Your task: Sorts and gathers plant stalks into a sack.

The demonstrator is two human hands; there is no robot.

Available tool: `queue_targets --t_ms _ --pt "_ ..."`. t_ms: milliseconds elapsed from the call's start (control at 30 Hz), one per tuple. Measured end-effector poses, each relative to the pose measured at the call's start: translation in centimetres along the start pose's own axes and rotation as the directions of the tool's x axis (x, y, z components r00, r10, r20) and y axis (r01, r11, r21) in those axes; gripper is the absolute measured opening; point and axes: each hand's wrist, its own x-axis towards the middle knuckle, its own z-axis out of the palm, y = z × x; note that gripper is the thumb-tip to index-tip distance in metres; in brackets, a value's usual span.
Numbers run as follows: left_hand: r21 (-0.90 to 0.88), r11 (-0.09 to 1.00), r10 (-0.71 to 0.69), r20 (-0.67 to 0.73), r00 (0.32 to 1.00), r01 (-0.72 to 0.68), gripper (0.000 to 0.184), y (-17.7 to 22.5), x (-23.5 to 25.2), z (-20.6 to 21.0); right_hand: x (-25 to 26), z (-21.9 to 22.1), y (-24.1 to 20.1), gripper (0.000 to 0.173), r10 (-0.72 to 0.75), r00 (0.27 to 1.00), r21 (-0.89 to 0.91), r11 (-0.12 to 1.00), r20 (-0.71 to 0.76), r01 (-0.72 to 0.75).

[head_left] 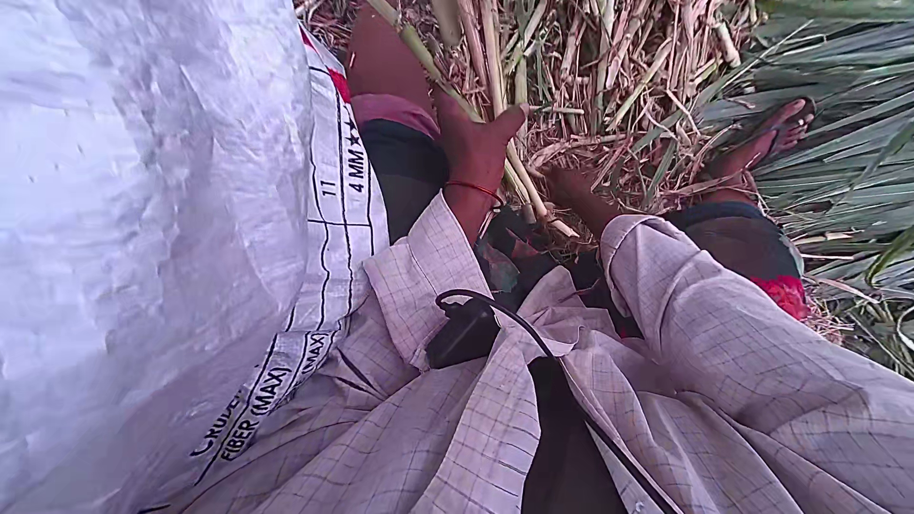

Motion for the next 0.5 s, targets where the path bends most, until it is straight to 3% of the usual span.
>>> queue_targets --t_ms 167,300,367,433,500 --pt "0.002 1.0 0.017 0.024 1.0 -0.017 0.108 -0.2 0.1 0.4 -8.2 -0.2 -2.3 0.035 -0.121 0.991 -0.071 0.99 0.047 0.125" --pt "0.03 0.999 0.037 0.037 0.999 -0.038 0.108 -0.1 -0.2 0.1 -9.6 -4.4 4.5 0.039 0.016 0.996 -0.099 0.995 -0.086 -0.024" --pt "0.027 0.999 0.039 0.053 0.998 -0.041 0.108 -0.1 -0.5 0.1 -12.4 -8.6 8.7 0.044 0.16 0.969 0.028 0.987 -0.19 -0.158" --pt "0.018 1.0 0.013 0.079 0.997 -0.014 0.105 0.0 -1.2 0.1 -15.5 -10.7 12.9 0.05 0.356 0.871 0.312 0.916 -0.339 -0.253" --pt "0.009 0.998 -0.058 0.149 0.987 0.058 0.108 -0.1 -2.2 0.2 -18.5 -11.0 14.9 0.05 0.574 0.706 0.738 0.666 -0.415 -0.107"
